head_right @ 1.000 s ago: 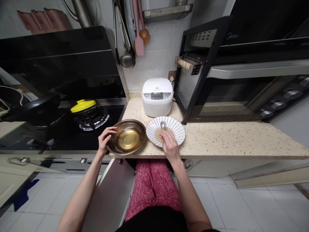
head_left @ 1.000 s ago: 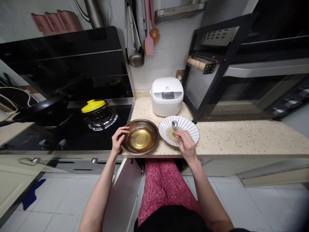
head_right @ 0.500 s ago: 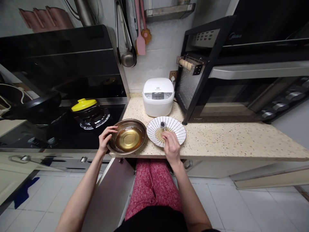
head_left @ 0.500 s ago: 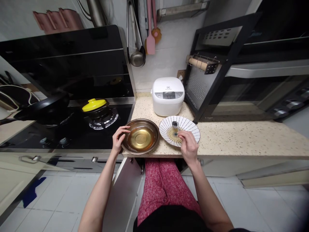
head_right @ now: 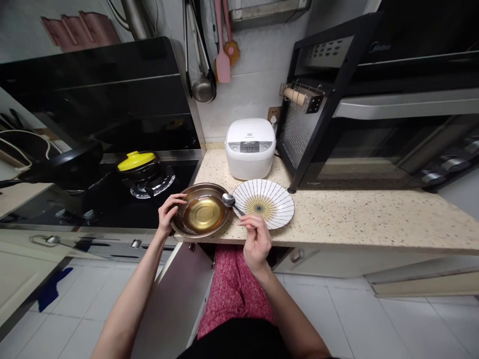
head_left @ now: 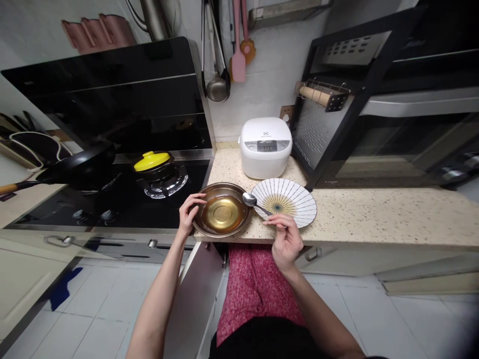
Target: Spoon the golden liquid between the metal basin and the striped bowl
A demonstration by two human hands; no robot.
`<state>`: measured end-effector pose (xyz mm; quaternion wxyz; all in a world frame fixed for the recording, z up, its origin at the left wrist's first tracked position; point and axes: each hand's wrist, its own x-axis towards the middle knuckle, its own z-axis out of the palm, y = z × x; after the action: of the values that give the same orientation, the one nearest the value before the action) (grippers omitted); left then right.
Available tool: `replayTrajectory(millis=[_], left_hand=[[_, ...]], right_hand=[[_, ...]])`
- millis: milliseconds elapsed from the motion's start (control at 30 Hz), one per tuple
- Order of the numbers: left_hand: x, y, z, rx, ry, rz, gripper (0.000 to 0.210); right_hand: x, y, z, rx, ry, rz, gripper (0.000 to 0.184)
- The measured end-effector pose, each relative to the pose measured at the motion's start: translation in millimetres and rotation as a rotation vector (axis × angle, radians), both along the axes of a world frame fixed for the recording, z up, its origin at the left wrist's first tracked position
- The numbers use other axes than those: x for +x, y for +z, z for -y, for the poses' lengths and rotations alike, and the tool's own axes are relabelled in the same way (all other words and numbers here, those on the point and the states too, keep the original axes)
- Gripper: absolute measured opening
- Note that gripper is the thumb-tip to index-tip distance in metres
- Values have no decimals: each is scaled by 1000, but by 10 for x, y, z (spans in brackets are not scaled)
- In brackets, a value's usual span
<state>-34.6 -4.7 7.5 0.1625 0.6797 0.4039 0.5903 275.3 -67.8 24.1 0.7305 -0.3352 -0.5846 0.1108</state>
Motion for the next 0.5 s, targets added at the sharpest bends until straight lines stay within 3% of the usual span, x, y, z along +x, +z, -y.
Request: replayTrajectory(millis=[500], left_hand=[[5,6,12,13,3,-10,38]], right_hand=[[-369,-158,-26,-121,101,85,25]])
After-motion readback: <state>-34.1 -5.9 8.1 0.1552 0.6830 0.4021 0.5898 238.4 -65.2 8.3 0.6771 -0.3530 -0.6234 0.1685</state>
